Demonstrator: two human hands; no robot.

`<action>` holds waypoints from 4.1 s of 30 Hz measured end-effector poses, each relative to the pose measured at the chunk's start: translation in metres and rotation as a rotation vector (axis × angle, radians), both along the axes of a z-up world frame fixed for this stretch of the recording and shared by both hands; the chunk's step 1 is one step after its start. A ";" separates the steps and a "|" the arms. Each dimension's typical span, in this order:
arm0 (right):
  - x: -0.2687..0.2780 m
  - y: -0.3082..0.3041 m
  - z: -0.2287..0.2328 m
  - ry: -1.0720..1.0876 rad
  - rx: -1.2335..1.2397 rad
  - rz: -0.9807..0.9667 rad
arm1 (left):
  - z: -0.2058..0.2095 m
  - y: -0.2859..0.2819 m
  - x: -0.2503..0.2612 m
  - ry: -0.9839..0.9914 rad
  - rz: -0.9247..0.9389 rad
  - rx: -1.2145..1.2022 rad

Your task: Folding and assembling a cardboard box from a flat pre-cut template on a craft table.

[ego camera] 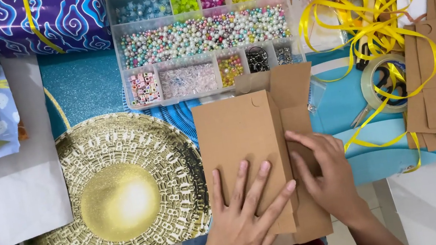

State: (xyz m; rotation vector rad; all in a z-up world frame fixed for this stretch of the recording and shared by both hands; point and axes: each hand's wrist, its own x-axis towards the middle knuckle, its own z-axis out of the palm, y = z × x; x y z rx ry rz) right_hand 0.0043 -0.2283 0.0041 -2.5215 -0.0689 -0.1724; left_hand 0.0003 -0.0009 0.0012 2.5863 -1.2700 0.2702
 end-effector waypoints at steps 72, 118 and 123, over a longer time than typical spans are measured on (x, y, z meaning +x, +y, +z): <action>0.031 -0.004 -0.002 0.037 -0.493 0.454 | 0.002 -0.010 0.018 0.107 0.515 0.124; -0.017 -0.061 0.029 0.064 0.086 -0.366 | -0.005 0.131 -0.071 0.133 0.508 -0.583; -0.024 -0.058 0.031 0.031 0.055 -0.331 | 0.034 0.015 -0.003 -0.144 -0.183 -0.297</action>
